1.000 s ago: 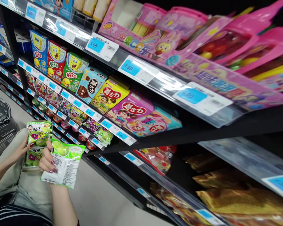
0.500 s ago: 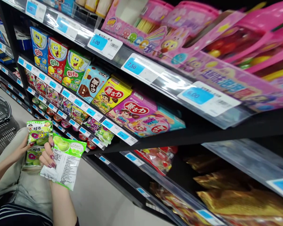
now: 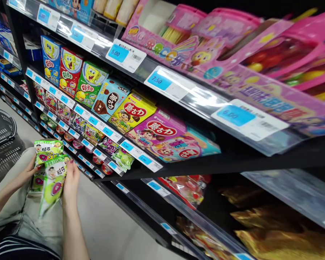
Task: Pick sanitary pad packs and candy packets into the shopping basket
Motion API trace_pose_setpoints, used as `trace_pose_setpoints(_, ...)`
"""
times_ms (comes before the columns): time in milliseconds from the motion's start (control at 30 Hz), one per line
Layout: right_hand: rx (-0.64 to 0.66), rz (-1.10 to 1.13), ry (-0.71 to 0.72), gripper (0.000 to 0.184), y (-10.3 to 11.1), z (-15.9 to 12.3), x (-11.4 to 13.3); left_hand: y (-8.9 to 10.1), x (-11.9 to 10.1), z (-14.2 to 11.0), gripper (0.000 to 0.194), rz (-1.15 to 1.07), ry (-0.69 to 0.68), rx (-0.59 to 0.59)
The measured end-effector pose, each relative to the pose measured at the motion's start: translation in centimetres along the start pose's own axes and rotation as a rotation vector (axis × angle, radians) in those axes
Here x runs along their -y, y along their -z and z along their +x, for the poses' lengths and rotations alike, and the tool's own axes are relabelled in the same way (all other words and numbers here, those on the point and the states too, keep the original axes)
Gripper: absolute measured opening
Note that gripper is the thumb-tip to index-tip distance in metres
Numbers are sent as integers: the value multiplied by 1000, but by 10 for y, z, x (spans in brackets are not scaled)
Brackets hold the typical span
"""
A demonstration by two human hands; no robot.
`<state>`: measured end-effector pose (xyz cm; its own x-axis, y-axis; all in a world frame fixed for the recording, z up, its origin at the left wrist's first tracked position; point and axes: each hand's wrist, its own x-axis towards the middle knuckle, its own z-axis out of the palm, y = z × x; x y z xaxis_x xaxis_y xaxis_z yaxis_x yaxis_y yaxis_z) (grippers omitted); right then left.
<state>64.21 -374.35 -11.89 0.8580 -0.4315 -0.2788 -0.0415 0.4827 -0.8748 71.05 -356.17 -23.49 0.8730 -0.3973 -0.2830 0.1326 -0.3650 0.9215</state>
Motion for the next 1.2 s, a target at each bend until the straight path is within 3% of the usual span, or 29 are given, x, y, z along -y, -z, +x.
trace_pose_setpoints(167, -247, -344, 132, 34, 0, -9, 10, -1, 4, 0, 100, 16, 0, -4)
trace_pose_setpoints(300, -322, -482, 163, 31, 0, -13, 13, -1, 5, -1, 92, 27, -15, -2)
trace_pose_setpoints(433, -350, -451, 181, 30, 3, -11, 14, 0, 6, -2, 90, 58, -24, -16)
trace_pose_setpoints(533, -261, -292, 163, 31, 7, -7, 10, -1, 8, -1, 92, 53, -23, -18)
trace_pose_setpoints(733, 104, 118, 20, 42, 9, -2, -10, -3, 12, 2, 95, -26, -36, -28)
trace_pose_setpoints(833, 210, 222, -24, 49, 9, -1, -22, -3, 14, 3, 93, -86, -52, -48)
trace_pose_setpoints(1067, 240, 206, -35, 49, 6, 1, -38, 0, 11, 3, 93, -82, -19, -34)
trace_pose_setpoints(1200, 118, -82, -28, 54, 40, 13, -23, 0, 11, 2, 85, -97, -9, -37)
